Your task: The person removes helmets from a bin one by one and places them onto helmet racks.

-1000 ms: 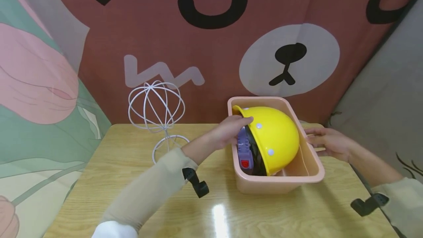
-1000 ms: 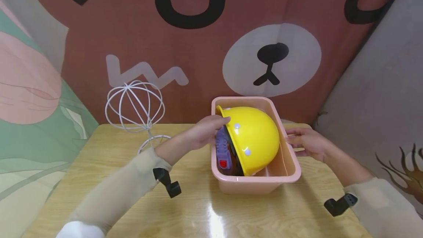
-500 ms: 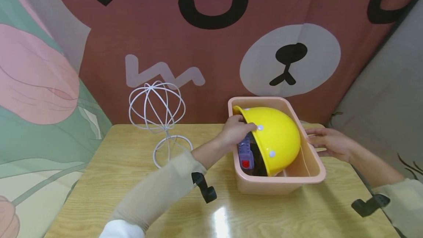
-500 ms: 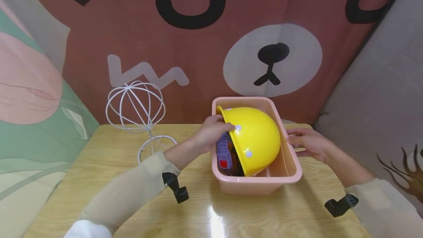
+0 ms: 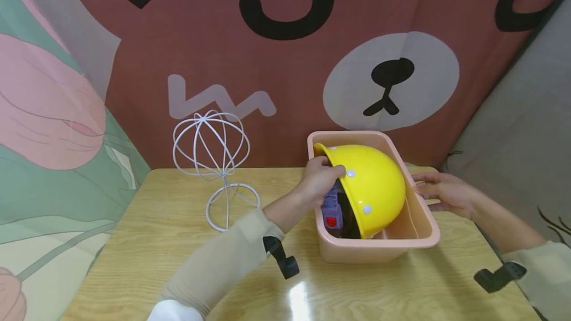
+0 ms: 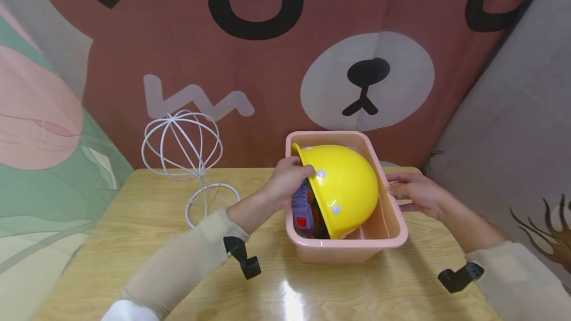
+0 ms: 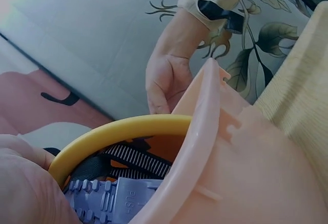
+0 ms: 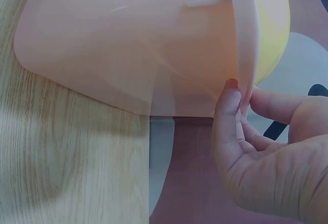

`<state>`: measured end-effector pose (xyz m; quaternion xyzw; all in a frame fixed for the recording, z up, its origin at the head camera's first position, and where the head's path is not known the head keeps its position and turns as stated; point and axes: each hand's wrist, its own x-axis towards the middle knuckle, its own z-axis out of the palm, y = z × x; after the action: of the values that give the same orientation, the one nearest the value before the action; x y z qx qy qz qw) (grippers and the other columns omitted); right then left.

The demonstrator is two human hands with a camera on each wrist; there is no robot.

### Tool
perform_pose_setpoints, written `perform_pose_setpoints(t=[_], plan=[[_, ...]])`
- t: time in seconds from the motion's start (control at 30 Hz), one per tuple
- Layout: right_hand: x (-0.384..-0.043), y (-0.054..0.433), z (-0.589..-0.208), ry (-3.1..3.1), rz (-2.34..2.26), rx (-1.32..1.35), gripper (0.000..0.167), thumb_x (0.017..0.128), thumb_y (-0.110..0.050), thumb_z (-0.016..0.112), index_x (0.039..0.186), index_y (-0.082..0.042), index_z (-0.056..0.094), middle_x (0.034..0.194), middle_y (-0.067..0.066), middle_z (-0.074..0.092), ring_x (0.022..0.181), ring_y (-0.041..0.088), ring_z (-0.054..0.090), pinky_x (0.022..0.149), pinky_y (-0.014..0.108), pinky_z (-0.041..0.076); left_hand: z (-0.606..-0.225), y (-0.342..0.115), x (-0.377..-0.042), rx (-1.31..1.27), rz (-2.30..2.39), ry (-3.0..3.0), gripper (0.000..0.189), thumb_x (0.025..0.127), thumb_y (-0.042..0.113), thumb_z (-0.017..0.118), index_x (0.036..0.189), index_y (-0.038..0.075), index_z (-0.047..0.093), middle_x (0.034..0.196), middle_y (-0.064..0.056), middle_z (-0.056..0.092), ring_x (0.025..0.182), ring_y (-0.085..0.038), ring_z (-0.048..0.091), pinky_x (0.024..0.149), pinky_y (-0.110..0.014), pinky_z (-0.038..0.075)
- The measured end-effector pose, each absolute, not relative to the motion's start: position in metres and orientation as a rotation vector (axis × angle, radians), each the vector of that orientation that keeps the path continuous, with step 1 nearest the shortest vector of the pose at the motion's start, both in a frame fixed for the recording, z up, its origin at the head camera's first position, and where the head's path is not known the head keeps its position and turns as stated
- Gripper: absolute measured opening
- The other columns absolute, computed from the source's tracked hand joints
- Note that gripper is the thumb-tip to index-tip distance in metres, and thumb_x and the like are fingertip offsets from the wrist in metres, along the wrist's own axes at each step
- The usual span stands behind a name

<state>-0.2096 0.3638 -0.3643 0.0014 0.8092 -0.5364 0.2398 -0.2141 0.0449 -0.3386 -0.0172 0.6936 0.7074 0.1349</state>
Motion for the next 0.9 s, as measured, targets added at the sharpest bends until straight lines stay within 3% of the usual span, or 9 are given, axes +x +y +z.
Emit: perform_pose_setpoints(t=[0.23,0.5,0.7,0.9], plan=[[-0.210,0.365,-0.365,2.190,-1.497,-0.002,0.065,0.105,-0.016,0.055,0.152,0.014,0.022,0.115,-0.005,0.063,0.102,0.012,0.064,0.089,0.040,0.058,-0.338,0.046,-0.216,-0.090,2.084,1.979,0.032,0.089,0.007,0.067,0.119,-0.001,0.060,0.102,-0.009,0.065,0.089,-0.023,0.064,0.090,-0.037,0.056],[-0.209,0.365,-0.365,2.203,-1.487,-0.013,0.065,0.106,-0.017,0.053,0.152,0.014,0.021,0.113,-0.004,0.064,0.101,0.012,0.065,0.089,0.042,0.058,-0.327,0.033,-0.219,-0.048,2.211,1.778,0.028,0.088,0.005,0.064,0.114,-0.004,0.062,0.100,-0.012,0.068,0.084,-0.020,0.067,0.076,-0.031,0.058],[-0.208,0.364,-0.363,2.226,-1.474,-0.006,0.057,0.106,-0.013,0.051,0.149,0.014,0.025,0.113,0.000,0.062,0.101,0.015,0.061,0.090,0.043,0.058,-0.311,0.020,-0.219,0.016,2.323,1.584,0.033,0.092,0.005,0.061,0.123,-0.003,0.061,0.108,-0.015,0.070,0.093,-0.026,0.073,0.081,-0.039,0.061],[-0.207,0.363,-0.363,2.228,-1.480,-0.014,0.060,0.107,-0.014,0.050,0.150,0.015,0.022,0.113,0.000,0.061,0.101,0.015,0.061,0.089,0.043,0.058,-0.299,0.007,-0.218,0.061,2.378,1.589,0.036,0.092,0.004,0.059,0.127,-0.003,0.062,0.112,-0.015,0.069,0.096,-0.025,0.072,0.086,-0.037,0.059]])
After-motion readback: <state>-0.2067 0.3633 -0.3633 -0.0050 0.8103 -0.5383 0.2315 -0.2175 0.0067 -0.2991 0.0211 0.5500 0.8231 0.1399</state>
